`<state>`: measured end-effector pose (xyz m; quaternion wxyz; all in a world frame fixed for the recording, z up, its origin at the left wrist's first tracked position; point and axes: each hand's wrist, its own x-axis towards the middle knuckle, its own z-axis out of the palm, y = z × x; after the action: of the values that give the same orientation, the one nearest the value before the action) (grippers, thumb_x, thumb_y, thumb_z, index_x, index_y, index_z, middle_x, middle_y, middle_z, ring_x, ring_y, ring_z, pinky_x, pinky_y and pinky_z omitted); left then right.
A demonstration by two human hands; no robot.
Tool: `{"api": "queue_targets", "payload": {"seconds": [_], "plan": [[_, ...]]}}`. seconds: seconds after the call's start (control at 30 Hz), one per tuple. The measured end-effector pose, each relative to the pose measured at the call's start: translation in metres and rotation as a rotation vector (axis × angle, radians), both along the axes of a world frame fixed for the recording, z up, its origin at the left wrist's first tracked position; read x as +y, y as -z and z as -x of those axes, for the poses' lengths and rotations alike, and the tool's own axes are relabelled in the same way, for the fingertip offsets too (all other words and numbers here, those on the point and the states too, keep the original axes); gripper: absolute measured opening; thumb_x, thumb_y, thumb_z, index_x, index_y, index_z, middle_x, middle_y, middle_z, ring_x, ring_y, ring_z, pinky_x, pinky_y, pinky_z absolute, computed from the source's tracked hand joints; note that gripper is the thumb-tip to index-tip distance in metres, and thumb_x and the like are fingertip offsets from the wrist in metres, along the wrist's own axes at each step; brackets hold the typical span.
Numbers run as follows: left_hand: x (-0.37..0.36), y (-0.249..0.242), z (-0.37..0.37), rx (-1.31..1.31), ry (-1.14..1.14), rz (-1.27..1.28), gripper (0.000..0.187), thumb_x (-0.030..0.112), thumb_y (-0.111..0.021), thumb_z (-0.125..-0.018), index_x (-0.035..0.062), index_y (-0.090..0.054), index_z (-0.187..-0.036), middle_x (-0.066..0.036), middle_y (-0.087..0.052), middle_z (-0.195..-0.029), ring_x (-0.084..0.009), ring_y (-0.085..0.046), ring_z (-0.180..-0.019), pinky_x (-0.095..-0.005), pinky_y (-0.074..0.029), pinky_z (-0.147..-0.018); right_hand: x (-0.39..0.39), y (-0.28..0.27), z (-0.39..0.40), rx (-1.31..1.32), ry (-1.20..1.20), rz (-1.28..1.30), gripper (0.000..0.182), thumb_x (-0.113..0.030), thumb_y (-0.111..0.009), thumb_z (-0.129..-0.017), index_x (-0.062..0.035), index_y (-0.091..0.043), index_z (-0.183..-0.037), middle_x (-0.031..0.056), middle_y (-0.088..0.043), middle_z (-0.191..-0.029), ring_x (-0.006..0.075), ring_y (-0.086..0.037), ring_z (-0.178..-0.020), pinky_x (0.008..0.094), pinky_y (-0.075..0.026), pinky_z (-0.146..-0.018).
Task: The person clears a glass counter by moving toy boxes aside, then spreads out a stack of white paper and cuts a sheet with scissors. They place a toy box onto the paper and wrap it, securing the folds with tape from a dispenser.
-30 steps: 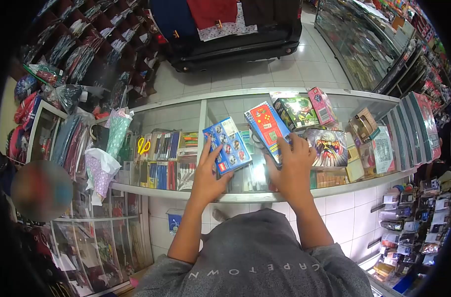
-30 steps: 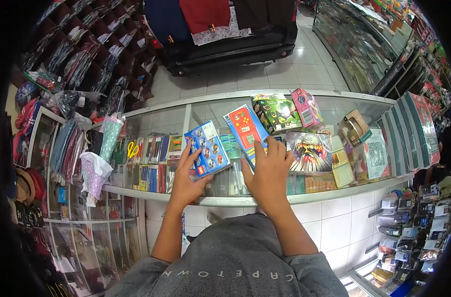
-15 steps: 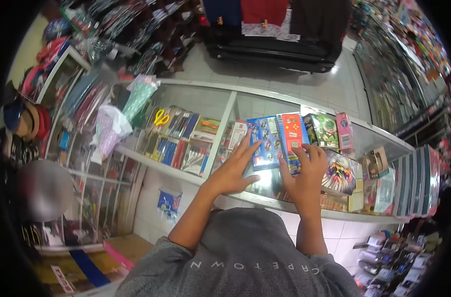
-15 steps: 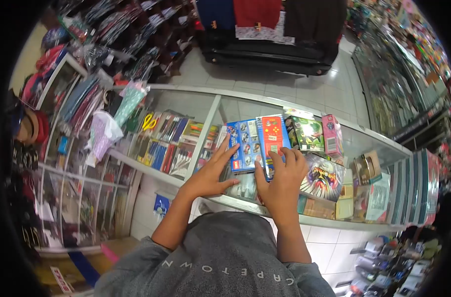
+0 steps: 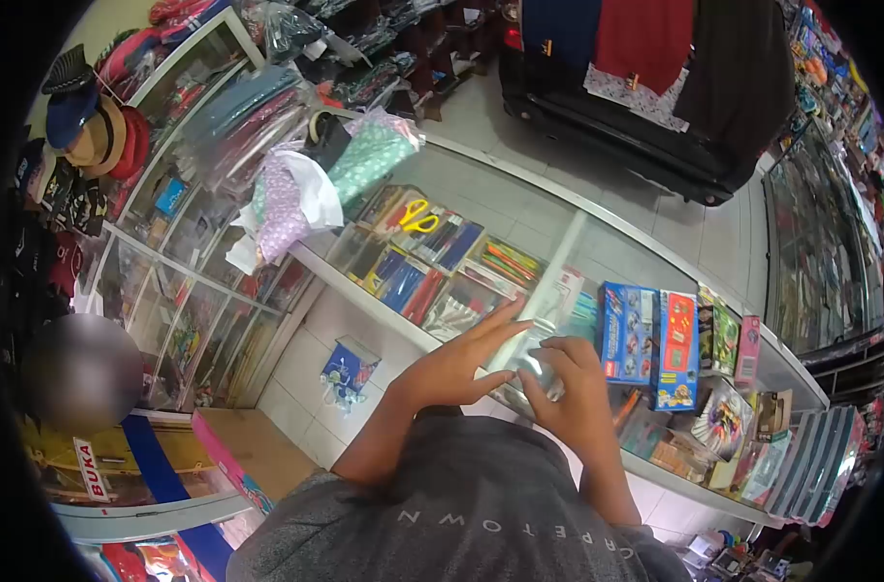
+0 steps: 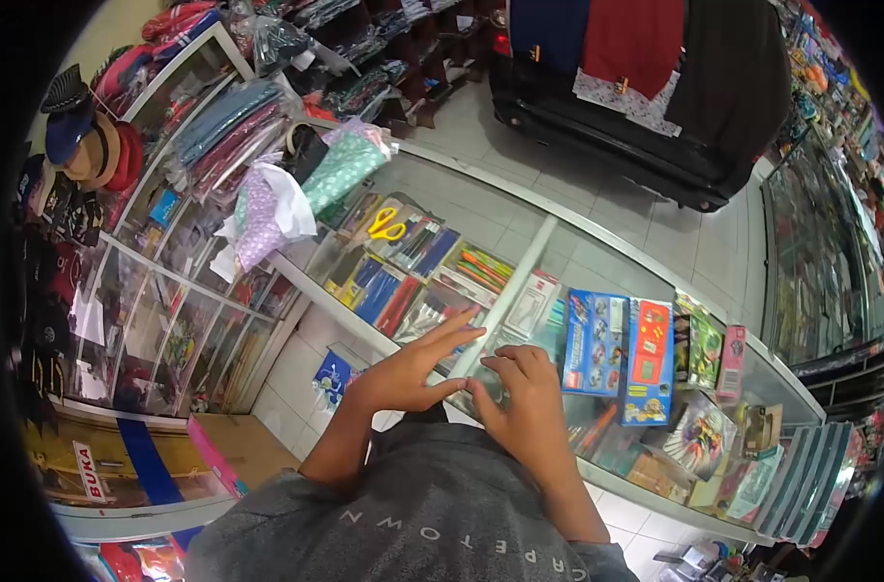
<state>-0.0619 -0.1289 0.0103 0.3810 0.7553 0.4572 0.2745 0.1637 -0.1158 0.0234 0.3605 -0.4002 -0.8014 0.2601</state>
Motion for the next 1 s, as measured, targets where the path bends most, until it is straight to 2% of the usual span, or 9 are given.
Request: {"api": "queue_targets", "payload": {"seconds": [0.13, 0.23, 0.4, 0.5, 0.63, 0.7, 0.8, 0.9, 1.0], "plan": [[0.016, -0.013, 0.067, 0.086, -0.098, -0.249, 0.054, 0.013, -0.072, -0.092, 0.0063, -0.06, -0.144, -0.019, -0.048, -0.16, -0.0339, -0.043, -0.151, -0.0465, -0.035, -0.123, 0.022, -0.018, 0.048, -0.041, -0.021, 0.046, 0.03, -0.016, -0.082, -0.083, 0.0003, -0.074, -0.107, 0.0179, -0.07, -0.107, 0.0372, -0.065, -0.103, 0.045, -0.052, -0.091], [0.02, -0.034, 0.124, -0.154, -0.226, -0.175, 0.049, 0.008, -0.072, -0.09, 0.0043, -0.064, -0.139, -0.019, -0.055, -0.154, -0.0342, -0.051, -0.145, -0.045, -0.04, -0.119, 0.041, -0.033, 0.099, -0.039, -0.019, 0.075, 0.032, -0.017, -0.081, -0.084, 0.0015, -0.073, -0.109, 0.0209, -0.072, -0.104, 0.0401, -0.067, -0.102, 0.0456, -0.053, -0.09], [0.029, -0.041, 0.219, -0.138, -0.499, -0.375, 0.042, 0.001, -0.068, -0.089, 0.0029, -0.065, -0.131, -0.016, -0.064, -0.14, -0.0341, -0.062, -0.13, -0.0424, -0.045, -0.112, 0.092, -0.051, 0.193, -0.033, -0.058, 0.042, 0.033, -0.018, -0.077, -0.088, 0.0038, -0.071, -0.111, 0.024, -0.073, -0.107, 0.0418, -0.07, -0.101, 0.0459, -0.055, -0.09], [0.036, -0.042, 0.256, -0.214, -0.678, -0.365, 0.044, 0.001, -0.07, -0.087, -0.0006, -0.065, -0.13, -0.018, -0.064, -0.14, -0.03, -0.062, -0.129, -0.0377, -0.047, -0.109, 0.133, -0.058, 0.25, -0.022, -0.084, 0.079, 0.037, -0.019, -0.076, -0.087, 0.0069, -0.07, -0.113, 0.0254, -0.073, -0.106, 0.04, -0.072, -0.096, 0.0449, -0.057, -0.086], [0.048, -0.04, 0.289, 0.083, -0.742, -0.487, 0.048, 0.003, -0.072, -0.085, -0.001, -0.063, -0.132, -0.021, -0.06, -0.144, -0.0373, -0.057, -0.135, -0.0441, -0.043, -0.115, 0.197, -0.045, 0.345, 0.087, -0.044, 0.229, 0.053, -0.03, -0.08, -0.088, 0.0035, -0.065, -0.127, 0.0224, -0.075, -0.105, 0.0368, -0.074, -0.089, 0.0422, -0.058, -0.079], [0.054, -0.042, 0.295, 0.124, -0.73, -0.464, 0.055, 0.007, -0.075, -0.085, -0.0003, -0.059, -0.138, -0.022, -0.055, -0.148, -0.0422, -0.049, -0.141, -0.0494, -0.037, -0.119, 0.227, -0.036, 0.395, -0.001, 0.048, 0.043, 0.077, -0.039, -0.082, -0.082, 0.0126, -0.053, -0.131, 0.0302, -0.073, -0.103, 0.0421, -0.074, -0.093, 0.0445, -0.059, -0.082], [0.064, -0.027, 0.302, 0.229, -0.697, -0.399, 0.08, 0.023, -0.081, -0.084, 0.0032, -0.045, -0.153, -0.027, -0.039, -0.16, -0.0494, -0.033, -0.151, -0.0584, -0.025, -0.125, 0.253, -0.042, 0.462, -0.152, 0.193, 0.172, 0.093, -0.049, -0.084, -0.077, 0.0172, -0.045, -0.129, 0.0309, -0.072, -0.105, 0.0418, -0.074, -0.099, 0.0456, -0.06, -0.085], [0.066, -0.017, 0.299, 0.376, -0.69, -0.296, 0.089, 0.03, -0.083, -0.083, 0.0055, -0.04, -0.158, -0.028, -0.036, -0.162, -0.05, -0.032, -0.152, -0.0577, -0.023, -0.126, 0.27, -0.035, 0.496, -0.334, 0.212, 0.278, 0.099, -0.053, -0.085, -0.074, 0.0178, -0.043, -0.128, 0.0301, -0.072, -0.112, 0.0413, -0.073, -0.106, 0.0451, -0.06, -0.09], [0.064, -0.004, 0.298, 0.506, -0.682, -0.271, 0.1, 0.033, -0.084, -0.082, -0.0023, -0.032, -0.159, -0.03, -0.036, -0.162, -0.0482, -0.032, -0.152, -0.0541, -0.025, -0.126, 0.278, -0.026, 0.508, -0.385, 0.212, 0.319, 0.101, -0.054, -0.087, -0.068, 0.0153, -0.05, -0.131, 0.0252, -0.072, -0.12, 0.0405, -0.072, -0.112, 0.0432, -0.06, -0.095]]}}
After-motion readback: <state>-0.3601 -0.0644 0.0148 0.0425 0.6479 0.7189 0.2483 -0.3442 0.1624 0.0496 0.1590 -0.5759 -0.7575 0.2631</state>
